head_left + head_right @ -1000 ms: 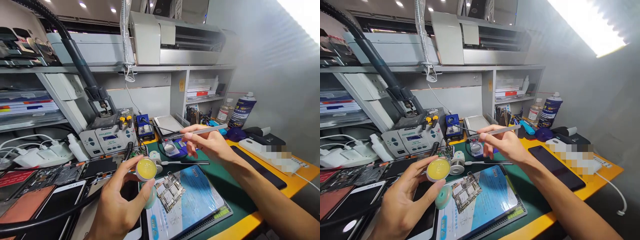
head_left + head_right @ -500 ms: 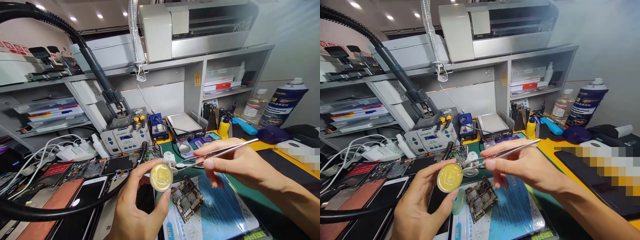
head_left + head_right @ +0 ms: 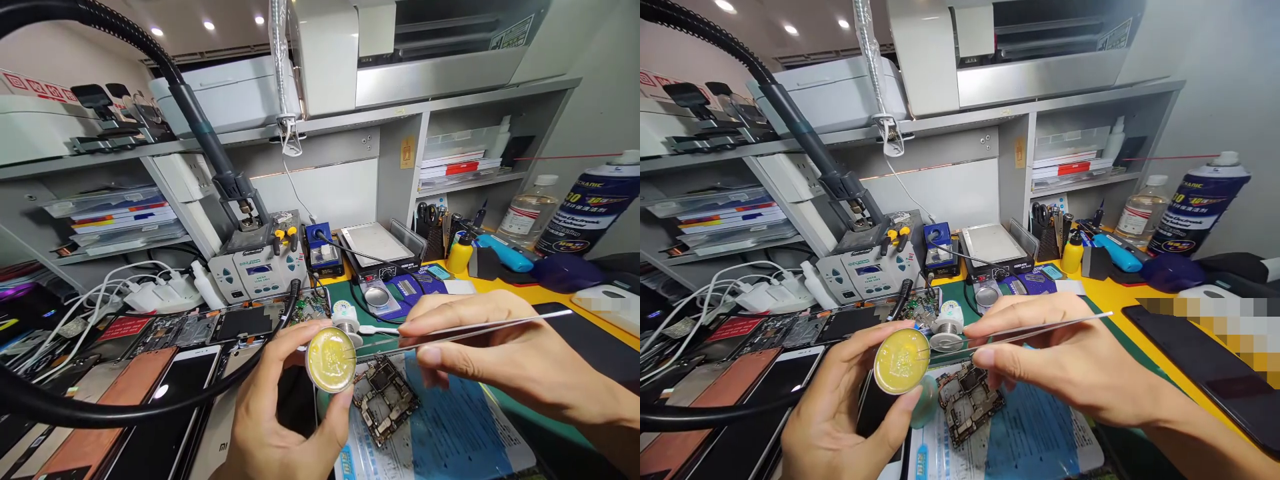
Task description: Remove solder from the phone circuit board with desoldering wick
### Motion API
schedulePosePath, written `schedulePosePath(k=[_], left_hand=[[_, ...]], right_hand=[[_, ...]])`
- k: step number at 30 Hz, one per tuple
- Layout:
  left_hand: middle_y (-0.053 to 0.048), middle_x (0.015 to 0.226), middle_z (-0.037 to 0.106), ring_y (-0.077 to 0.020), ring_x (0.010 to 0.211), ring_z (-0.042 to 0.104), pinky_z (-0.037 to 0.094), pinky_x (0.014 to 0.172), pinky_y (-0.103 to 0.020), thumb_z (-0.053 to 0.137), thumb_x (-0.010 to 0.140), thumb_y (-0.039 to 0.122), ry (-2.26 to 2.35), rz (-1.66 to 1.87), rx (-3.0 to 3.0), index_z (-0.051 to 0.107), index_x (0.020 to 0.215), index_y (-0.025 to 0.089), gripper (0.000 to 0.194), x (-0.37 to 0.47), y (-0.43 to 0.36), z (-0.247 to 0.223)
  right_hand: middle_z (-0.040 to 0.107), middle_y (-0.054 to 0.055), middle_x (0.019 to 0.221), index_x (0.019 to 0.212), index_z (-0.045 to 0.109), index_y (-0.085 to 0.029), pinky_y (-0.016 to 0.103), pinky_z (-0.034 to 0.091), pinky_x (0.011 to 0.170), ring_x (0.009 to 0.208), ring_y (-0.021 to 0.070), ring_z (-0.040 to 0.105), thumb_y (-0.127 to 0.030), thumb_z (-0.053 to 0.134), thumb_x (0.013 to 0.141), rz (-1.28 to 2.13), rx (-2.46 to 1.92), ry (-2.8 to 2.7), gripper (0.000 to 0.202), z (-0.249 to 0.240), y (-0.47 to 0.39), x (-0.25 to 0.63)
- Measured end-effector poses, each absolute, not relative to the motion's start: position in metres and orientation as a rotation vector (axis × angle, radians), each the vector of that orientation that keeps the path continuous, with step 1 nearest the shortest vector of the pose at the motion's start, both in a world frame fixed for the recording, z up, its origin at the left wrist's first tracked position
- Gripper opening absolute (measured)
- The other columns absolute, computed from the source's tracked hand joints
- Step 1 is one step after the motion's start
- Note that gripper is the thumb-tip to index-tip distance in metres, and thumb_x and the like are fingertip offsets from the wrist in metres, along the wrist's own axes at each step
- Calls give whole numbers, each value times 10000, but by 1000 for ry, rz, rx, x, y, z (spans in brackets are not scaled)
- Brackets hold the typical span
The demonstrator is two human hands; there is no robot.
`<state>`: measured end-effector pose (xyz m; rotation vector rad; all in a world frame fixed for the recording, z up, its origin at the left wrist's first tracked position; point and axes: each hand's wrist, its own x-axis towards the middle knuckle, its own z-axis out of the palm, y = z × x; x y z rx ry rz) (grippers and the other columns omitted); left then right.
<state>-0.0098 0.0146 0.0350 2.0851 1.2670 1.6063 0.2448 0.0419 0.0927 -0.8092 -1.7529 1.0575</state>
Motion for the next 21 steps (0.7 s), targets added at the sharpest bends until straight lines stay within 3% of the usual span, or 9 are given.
schedulePosePath(k=[7, 14, 21], left_hand=[[13, 1228, 734, -185, 1107, 739, 617, 947, -278, 699, 870, 220, 1281, 1579, 2069, 593, 1295, 324, 450, -12, 14, 36], [-60, 1227, 750, -255, 1102, 757, 648, 938, -366, 702, 844, 193, 1287, 1574, 2106, 598, 1278, 254, 450, -13, 14, 37], [-64, 1230, 747, -260, 1117, 749, 638, 975, -397, 687, 841, 207, 1308, 1589, 2082, 597, 1277, 258, 448, -12, 12, 35]], right_hand=[[796, 55, 786, 928, 902, -325, 221, 612, 492, 534, 154, 714, -292, 862, 852, 1111, -806, -1707, 92, 94, 44, 242], [783, 62, 734, 910, 909, -321, 238, 613, 461, 508, 174, 711, -300, 866, 835, 1072, -793, -1735, 89, 96, 42, 241], [788, 62, 745, 940, 906, -333, 255, 623, 467, 516, 185, 718, -285, 856, 844, 1077, -799, -1743, 118, 93, 41, 242]])
